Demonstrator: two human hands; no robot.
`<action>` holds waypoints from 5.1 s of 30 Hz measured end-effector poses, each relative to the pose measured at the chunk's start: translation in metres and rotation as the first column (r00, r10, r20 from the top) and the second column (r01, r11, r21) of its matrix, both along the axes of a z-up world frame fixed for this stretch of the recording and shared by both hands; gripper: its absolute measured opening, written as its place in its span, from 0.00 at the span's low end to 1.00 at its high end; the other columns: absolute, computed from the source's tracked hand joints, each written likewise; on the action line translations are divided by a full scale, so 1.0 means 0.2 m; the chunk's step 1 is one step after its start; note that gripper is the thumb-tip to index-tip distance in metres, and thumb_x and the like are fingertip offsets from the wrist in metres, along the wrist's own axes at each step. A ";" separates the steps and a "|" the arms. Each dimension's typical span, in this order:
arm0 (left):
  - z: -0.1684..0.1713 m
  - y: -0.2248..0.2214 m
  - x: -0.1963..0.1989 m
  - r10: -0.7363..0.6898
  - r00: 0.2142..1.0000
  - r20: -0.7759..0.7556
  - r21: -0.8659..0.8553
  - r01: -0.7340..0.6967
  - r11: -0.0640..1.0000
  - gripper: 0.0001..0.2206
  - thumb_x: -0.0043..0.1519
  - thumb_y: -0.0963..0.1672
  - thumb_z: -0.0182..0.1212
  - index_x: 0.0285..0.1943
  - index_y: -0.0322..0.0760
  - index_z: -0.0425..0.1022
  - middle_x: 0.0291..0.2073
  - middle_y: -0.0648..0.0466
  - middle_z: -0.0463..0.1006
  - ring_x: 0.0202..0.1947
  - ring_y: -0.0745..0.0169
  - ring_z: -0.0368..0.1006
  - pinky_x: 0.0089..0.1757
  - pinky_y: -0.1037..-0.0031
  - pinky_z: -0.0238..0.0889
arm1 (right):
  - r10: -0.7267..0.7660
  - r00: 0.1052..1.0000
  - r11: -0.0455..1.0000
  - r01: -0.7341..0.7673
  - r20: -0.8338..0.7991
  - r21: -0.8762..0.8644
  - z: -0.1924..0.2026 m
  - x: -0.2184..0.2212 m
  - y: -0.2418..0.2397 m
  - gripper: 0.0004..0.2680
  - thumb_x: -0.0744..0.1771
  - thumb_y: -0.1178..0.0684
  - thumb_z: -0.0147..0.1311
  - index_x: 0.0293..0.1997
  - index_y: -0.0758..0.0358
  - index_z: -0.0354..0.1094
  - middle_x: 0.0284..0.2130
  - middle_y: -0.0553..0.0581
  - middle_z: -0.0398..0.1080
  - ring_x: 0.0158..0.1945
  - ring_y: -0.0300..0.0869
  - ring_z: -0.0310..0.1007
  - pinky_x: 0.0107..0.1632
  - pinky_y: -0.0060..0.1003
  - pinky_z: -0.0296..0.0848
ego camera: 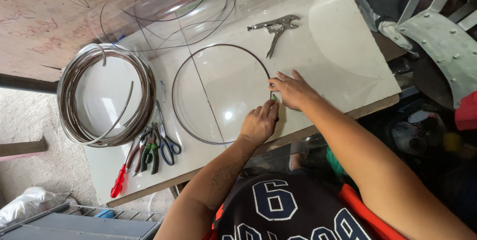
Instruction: Cutting circular shapes from a clear plastic sheet using scissors and organizing wire hoops on a workbench.
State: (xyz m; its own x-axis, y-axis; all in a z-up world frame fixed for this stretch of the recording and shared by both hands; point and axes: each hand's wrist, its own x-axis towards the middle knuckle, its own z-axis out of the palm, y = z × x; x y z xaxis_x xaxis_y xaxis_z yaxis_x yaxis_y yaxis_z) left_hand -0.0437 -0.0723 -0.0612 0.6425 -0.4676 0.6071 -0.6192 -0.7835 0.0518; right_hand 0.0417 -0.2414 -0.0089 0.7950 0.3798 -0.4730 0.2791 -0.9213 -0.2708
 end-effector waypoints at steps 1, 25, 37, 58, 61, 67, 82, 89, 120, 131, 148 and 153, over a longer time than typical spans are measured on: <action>0.00 -0.01 0.00 -0.002 1.000 -0.002 -0.001 0.002 1.000 0.13 0.64 0.44 0.48 0.54 0.41 0.74 0.46 0.54 0.76 0.29 0.60 0.78 0.30 0.74 0.72 | -0.002 1.000 1.000 0.002 -0.002 -0.001 -0.04 0.01 -0.01 0.27 0.63 0.68 0.42 0.72 0.52 0.52 0.61 0.39 0.71 0.78 0.41 0.45 0.76 0.60 0.40; 0.06 0.16 -0.24 -0.090 0.985 -0.147 0.099 0.105 0.990 0.13 0.65 0.43 0.47 0.54 0.34 0.73 0.45 0.47 0.75 0.28 0.52 0.79 0.28 0.67 0.72 | 0.059 0.997 0.997 -0.057 0.047 -0.060 -0.03 0.01 0.01 0.24 0.64 0.65 0.40 0.70 0.55 0.55 0.59 0.40 0.73 0.77 0.40 0.50 0.75 0.61 0.40; 0.26 0.64 -0.50 -0.129 0.925 -0.356 -0.174 0.070 0.982 0.21 0.68 0.51 0.46 0.60 0.34 0.73 0.51 0.44 0.72 0.35 0.48 0.79 0.35 0.66 0.74 | 0.027 0.999 0.997 -0.024 0.044 -0.073 -0.02 -0.02 0.04 0.22 0.66 0.66 0.39 0.69 0.54 0.58 0.62 0.42 0.71 0.78 0.42 0.50 0.76 0.61 0.38; 0.22 0.54 -0.53 -0.168 0.866 -0.472 -0.425 -0.057 0.903 0.17 0.59 0.45 0.64 0.57 0.39 0.79 0.36 0.47 0.82 0.35 0.47 0.82 0.36 0.65 0.76 | -0.060 0.984 0.994 0.074 0.165 -0.081 -0.02 -0.20 0.14 0.29 0.63 0.28 0.58 0.65 0.55 0.60 0.60 0.52 0.73 0.77 0.50 0.51 0.77 0.60 0.33; 0.15 0.50 -0.50 -0.199 0.872 -0.447 -0.396 0.006 0.918 0.15 0.59 0.43 0.63 0.55 0.38 0.79 0.35 0.48 0.82 0.34 0.47 0.82 0.36 0.65 0.76 | -0.086 0.983 0.991 0.101 0.161 -0.089 -0.04 -0.19 0.15 0.29 0.63 0.28 0.58 0.65 0.54 0.59 0.60 0.50 0.73 0.78 0.48 0.50 0.78 0.59 0.31; 0.01 0.45 -0.46 -0.186 0.892 -0.413 -0.271 0.075 0.960 0.16 0.57 0.43 0.60 0.55 0.40 0.78 0.36 0.50 0.80 0.34 0.49 0.81 0.36 0.68 0.76 | -0.106 0.981 0.989 0.121 0.160 -0.087 -0.05 -0.19 0.15 0.29 0.63 0.28 0.60 0.64 0.54 0.59 0.60 0.50 0.73 0.77 0.48 0.50 0.77 0.60 0.32; 0.02 0.54 -0.49 -0.111 0.878 -0.465 -0.113 0.065 0.991 0.20 0.54 0.47 0.61 0.56 0.43 0.75 0.37 0.53 0.78 0.33 0.51 0.80 0.34 0.67 0.75 | -0.124 0.978 0.988 0.137 0.169 -0.069 0.02 -0.22 0.17 0.29 0.62 0.30 0.61 0.65 0.56 0.60 0.60 0.52 0.73 0.77 0.48 0.51 0.77 0.59 0.31; 0.23 0.74 -0.62 -0.026 0.874 -0.485 -0.187 -0.075 0.980 0.16 0.57 0.46 0.59 0.55 0.46 0.77 0.35 0.56 0.77 0.32 0.53 0.80 0.34 0.69 0.75 | -0.115 0.981 0.989 0.128 0.154 -0.073 -0.02 -0.20 0.15 0.30 0.63 0.30 0.60 0.67 0.55 0.59 0.61 0.51 0.73 0.78 0.48 0.50 0.77 0.59 0.31; -0.38 0.78 -0.57 0.209 0.959 -0.189 -0.051 -0.223 0.974 0.09 0.66 0.49 0.51 0.50 0.50 0.72 0.38 0.50 0.76 0.40 0.50 0.79 0.43 0.67 0.73 | -0.224 0.860 0.962 0.118 0.458 0.248 -0.49 -0.56 -0.09 0.25 0.65 0.48 0.53 0.71 0.66 0.58 0.72 0.75 0.53 0.75 0.69 0.50 0.71 0.67 0.50; -0.11 0.95 -0.66 0.398 0.916 -0.040 -0.200 -0.398 0.895 0.10 0.60 0.39 0.58 0.48 0.37 0.80 0.40 0.39 0.78 0.34 0.41 0.77 0.36 0.62 0.73 | -0.148 0.901 0.981 0.081 0.409 0.178 -0.53 -0.53 -0.14 0.26 0.68 0.44 0.48 0.74 0.68 0.55 0.75 0.74 0.48 0.77 0.69 0.45 0.72 0.67 0.48; 0.06 0.82 -0.72 0.361 0.677 -0.642 -0.317 -0.662 0.679 0.12 0.64 0.45 0.54 0.56 0.51 0.66 0.35 0.51 0.77 0.36 0.43 0.81 0.38 0.57 0.75 | -0.198 0.948 0.841 0.032 0.251 0.540 -0.31 -0.51 0.35 0.13 0.67 0.42 0.60 0.52 0.55 0.78 0.44 0.58 0.77 0.48 0.56 0.79 0.50 0.51 0.76; 0.14 0.69 -0.59 0.121 0.611 -0.783 -0.334 -0.576 0.746 0.15 0.63 0.53 0.60 0.50 0.51 0.60 0.31 0.49 0.81 0.38 0.37 0.81 0.42 0.49 0.72 | -0.193 0.804 0.453 0.581 -0.562 0.676 0.04 -0.56 0.86 0.12 0.69 0.46 0.60 0.54 0.59 0.78 0.39 0.57 0.79 0.45 0.43 0.77 0.50 0.45 0.78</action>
State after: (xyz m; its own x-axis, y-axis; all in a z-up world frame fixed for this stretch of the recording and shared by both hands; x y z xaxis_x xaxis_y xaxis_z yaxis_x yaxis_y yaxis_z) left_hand -0.1624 0.0662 -0.0332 0.9915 0.1270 -0.0277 0.1017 -0.6252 0.7738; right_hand -0.0712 -0.0697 0.0000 0.8014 0.4300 -0.4157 -0.3449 -0.2355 -0.9086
